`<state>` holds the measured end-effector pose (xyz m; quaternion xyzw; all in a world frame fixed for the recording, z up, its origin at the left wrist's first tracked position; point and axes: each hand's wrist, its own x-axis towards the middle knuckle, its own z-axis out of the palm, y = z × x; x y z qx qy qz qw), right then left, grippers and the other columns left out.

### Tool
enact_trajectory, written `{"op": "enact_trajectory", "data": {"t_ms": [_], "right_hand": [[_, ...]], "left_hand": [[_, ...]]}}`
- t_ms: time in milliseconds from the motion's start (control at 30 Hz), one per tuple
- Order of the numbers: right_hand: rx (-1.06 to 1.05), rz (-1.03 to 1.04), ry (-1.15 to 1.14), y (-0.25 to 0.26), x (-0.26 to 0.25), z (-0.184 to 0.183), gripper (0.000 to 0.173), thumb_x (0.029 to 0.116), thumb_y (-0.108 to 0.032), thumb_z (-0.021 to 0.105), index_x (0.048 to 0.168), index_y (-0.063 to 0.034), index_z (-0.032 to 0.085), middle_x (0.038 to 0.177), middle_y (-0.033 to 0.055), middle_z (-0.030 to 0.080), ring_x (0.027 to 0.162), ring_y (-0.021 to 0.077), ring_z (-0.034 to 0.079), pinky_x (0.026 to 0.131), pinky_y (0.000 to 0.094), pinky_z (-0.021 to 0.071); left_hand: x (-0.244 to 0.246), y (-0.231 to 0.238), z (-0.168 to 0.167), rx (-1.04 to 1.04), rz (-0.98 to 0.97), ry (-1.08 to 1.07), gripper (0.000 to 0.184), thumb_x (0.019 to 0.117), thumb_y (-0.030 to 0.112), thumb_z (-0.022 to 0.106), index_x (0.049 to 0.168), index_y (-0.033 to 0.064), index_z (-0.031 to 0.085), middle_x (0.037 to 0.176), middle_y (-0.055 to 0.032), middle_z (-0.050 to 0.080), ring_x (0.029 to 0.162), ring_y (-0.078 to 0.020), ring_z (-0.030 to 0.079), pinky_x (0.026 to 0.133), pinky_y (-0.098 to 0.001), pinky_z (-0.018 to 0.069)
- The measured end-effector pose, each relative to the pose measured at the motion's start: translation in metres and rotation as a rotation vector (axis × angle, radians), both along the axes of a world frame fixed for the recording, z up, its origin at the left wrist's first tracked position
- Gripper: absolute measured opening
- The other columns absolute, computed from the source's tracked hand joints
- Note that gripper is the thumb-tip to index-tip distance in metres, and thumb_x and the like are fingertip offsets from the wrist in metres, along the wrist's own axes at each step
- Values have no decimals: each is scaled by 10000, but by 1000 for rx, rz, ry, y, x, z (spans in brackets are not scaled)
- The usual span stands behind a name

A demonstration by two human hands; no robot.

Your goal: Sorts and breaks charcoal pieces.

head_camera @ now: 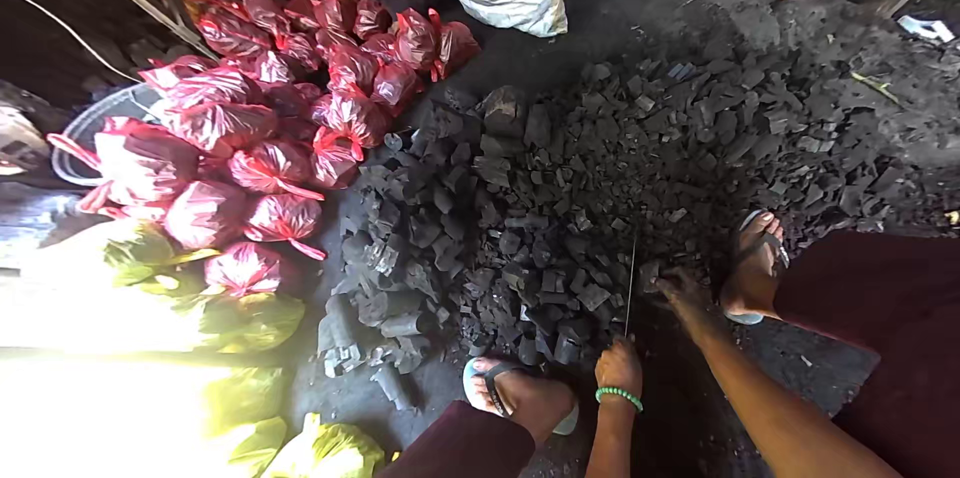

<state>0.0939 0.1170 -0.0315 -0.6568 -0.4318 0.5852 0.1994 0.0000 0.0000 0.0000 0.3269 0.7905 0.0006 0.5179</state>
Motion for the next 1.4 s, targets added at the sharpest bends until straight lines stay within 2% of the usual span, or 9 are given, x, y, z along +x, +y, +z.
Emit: {"op": "enact_trajectory", "data": {"t_ms": [233,433,600,767,867,933,1133,1233,1400], "right_hand": [[-48,-78,148,-3,-9,-4,367,1092,-84,468,1444,20,471,1375,285,532,1115,372,640,898,506,563],[-29,-54,228,-2,-33,7,331,1102,-103,442,1401,11,529,1300,251,580,1006,304,665,827,451,575],[-20,-160,297,3,-31,7,318,1101,-100,414,1386,-6,519,1195,191,586,873,228,654,747,391,578],[-219,-170,357,9,-27,12,462,1104,-312,448,1514,-106,386,1402,201,499,1121,320,603,893,501,537],[-129,19,294,9,-35,18,421,1044,-86,569,1453,-74,472,1349,187,549,1085,293,613,876,472,544],[52,187,251,8,-41,22,430,1008,3,596,1429,-18,506,1356,200,580,1145,268,618,959,434,531],[427,328,-104,20,-29,16,477,1010,-106,650,1467,-35,534,1454,253,546,1347,415,523,1117,601,403],[421,343,-364,19,-5,4,486,963,-112,724,1431,-82,593,1403,303,557,1282,495,544,1057,662,426],[264,556,-564,6,3,5,529,951,-69,712,1460,-96,570,1477,313,480,1316,489,525,1077,608,445]], "left_hand": [[-18,-5,11,305,320,96,436,1121,240,401,1367,-83,560,1155,-290,688,1104,-412,677,1000,-524,499],[-25,-10,13,448,455,131,409,1112,206,428,1311,-112,592,1083,-301,698,1035,-420,693,968,-521,512],[-20,-11,11,431,380,79,417,1114,223,423,1325,-95,591,1087,-289,702,1043,-415,692,969,-525,511],[-14,-14,6,395,329,28,439,1119,258,407,1328,-78,597,1127,-286,697,1089,-411,681,995,-530,500],[-15,-14,7,406,354,38,429,1116,239,417,1335,-86,591,1119,-287,699,1080,-412,683,996,-523,498],[-17,-14,8,420,381,67,418,1111,222,430,1332,-96,588,1109,-294,698,1063,-418,687,986,-524,503],[-19,-13,8,428,350,74,419,1111,225,433,1330,-96,589,1093,-290,701,1043,-411,693,970,-524,509],[-14,-9,11,351,221,57,448,1121,279,397,1308,-70,604,1097,-271,706,1066,-402,693,967,-530,518],[-6,3,42,418,110,30,435,1116,276,413,1290,-66,618,1039,-259,715,1020,-404,704,935,-532,528]]}}
